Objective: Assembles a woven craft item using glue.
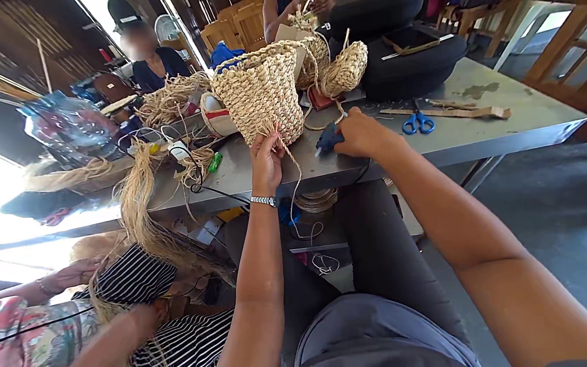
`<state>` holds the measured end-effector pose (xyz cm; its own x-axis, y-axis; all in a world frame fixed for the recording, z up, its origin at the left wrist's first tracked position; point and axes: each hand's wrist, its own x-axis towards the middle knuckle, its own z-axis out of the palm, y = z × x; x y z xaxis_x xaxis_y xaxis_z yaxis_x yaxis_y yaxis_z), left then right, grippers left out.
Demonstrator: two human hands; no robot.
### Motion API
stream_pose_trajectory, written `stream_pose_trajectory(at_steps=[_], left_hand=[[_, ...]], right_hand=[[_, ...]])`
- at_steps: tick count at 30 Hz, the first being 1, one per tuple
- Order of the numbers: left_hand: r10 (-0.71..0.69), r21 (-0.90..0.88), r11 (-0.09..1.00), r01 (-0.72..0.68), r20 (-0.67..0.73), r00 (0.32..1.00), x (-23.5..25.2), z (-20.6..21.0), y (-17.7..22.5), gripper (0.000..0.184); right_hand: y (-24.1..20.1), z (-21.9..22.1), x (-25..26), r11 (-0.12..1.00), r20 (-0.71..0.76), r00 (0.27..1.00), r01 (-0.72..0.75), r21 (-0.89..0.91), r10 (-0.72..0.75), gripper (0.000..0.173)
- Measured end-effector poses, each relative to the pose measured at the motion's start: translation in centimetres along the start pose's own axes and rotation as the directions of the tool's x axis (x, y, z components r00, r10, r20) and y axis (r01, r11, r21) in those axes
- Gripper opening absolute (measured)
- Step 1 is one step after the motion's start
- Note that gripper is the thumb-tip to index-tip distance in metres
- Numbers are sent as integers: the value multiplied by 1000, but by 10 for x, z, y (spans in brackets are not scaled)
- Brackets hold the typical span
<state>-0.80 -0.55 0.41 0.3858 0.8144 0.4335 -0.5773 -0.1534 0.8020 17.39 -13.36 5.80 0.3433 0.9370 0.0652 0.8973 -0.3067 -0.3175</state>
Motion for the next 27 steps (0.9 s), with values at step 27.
stream_pose_trajectory(at_steps=[27], left_hand=[[-91,-33,995,93,59,994,1,-5,-1,7]], right_hand=[[-12,44,-22,464,-273,937,346,815,-220,34]])
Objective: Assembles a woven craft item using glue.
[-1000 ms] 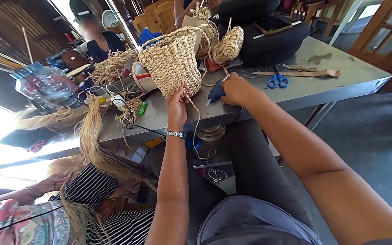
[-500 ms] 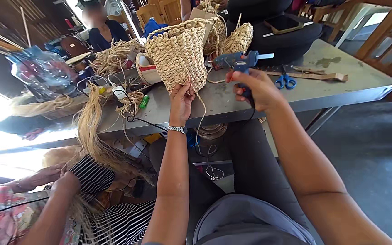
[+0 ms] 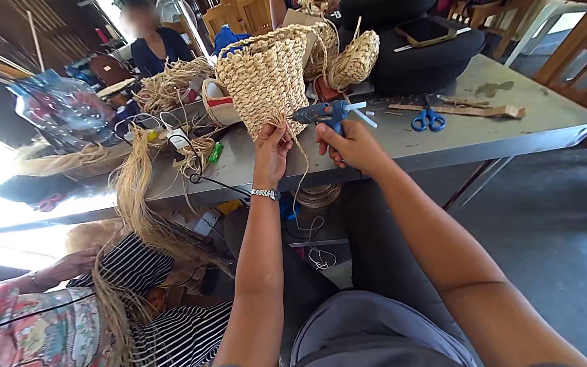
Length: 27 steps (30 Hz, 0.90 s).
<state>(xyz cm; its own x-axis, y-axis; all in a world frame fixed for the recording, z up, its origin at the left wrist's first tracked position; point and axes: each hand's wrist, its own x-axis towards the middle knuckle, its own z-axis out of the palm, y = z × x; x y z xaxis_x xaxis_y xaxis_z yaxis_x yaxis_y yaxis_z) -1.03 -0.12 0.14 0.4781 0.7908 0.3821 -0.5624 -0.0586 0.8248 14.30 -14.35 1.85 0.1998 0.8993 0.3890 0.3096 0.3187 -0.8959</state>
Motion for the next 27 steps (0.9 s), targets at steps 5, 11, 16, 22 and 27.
stream_pose_trajectory(at_steps=[5,11,16,22,27], left_hand=[[5,3,1000,-5,-1,1000,-1,0,0,8],[7,5,1000,-7,-3,1000,-1,2,1,8],[14,19,1000,-14,6,1000,-1,1,1,8],[12,11,1000,-12,12,1000,-1,2,1,8],[14,5,1000,-14,14,1000,-2,1,1,8]], right_hand=[[1,1,1,1000,-6,1000,3,-12,-3,34],[2,0,1,1000,0,1000,7,-8,-7,35],[-1,0,0,999,10,1000,-16,-47,16,37],[1,1,0,999,14,1000,-24,-32,24,37],[1,1,0,999,2,1000,-31,-28,31,37]])
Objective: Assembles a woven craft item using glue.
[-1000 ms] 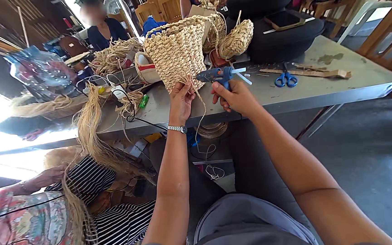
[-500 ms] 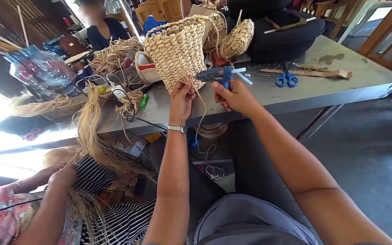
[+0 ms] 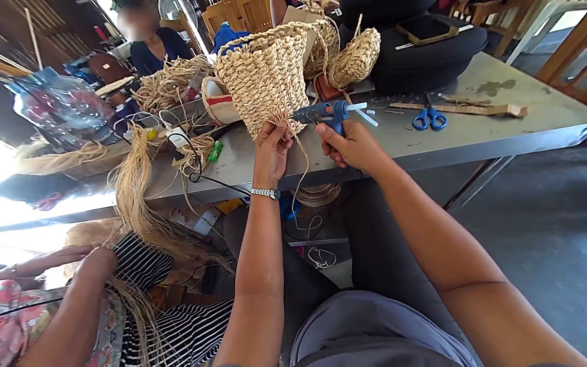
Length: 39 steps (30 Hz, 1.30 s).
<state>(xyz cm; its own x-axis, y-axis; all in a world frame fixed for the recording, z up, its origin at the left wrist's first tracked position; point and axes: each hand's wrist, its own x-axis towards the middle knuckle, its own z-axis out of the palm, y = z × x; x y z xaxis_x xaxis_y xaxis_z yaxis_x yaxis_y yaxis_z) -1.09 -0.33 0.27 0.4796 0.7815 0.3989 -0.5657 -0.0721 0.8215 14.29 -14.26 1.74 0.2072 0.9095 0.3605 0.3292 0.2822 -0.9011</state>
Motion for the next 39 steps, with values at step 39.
stream_pose_trajectory(at_steps=[39], left_hand=[[0,-1,1000,0,12,1000,0,0,0,8]], right_hand=[[6,-5,-6,1000,31,999,-19,2,19,38]])
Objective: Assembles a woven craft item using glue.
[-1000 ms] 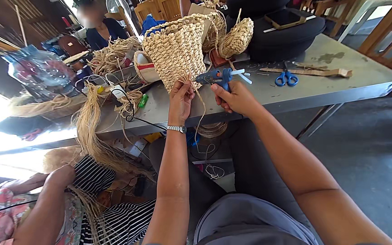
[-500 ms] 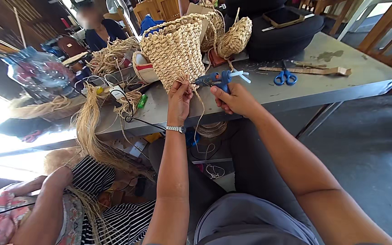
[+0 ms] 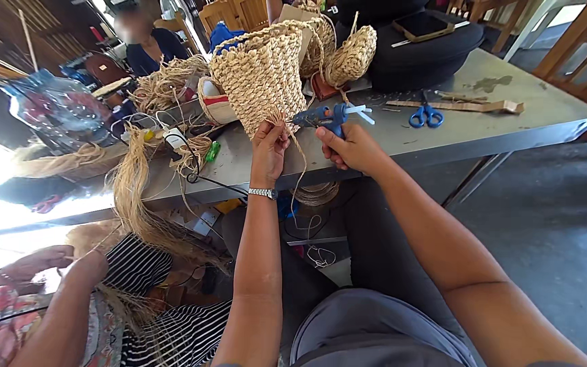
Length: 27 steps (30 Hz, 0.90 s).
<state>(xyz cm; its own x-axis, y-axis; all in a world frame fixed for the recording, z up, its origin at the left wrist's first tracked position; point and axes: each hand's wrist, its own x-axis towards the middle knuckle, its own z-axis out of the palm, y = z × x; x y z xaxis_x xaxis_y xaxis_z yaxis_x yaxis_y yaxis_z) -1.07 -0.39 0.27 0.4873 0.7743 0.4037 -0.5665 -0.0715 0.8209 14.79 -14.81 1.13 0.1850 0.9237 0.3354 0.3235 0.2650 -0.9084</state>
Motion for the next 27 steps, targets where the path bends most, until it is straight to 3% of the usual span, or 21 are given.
stream_pose_trajectory(at_steps=[12,22,24,27], left_hand=[[3,82,997,-8,62,998,0,-1,0,17],[-3,58,998,1,42,999,1,1,0,13],[13,57,998,-13,0,1000,2,1,0,11],[71,69,995,-66,-71,995,2,1,-1,9]], right_hand=[[2,3,-1,999,-74,997,26,42,-23,38],[0,-1,-1,1000,-1,1000,2,11,-2,37],[-5,-6,-2,998,6,1000,22,-65,-21,37],[-11,-27,2,920,31,992,129,-370,-126,43]])
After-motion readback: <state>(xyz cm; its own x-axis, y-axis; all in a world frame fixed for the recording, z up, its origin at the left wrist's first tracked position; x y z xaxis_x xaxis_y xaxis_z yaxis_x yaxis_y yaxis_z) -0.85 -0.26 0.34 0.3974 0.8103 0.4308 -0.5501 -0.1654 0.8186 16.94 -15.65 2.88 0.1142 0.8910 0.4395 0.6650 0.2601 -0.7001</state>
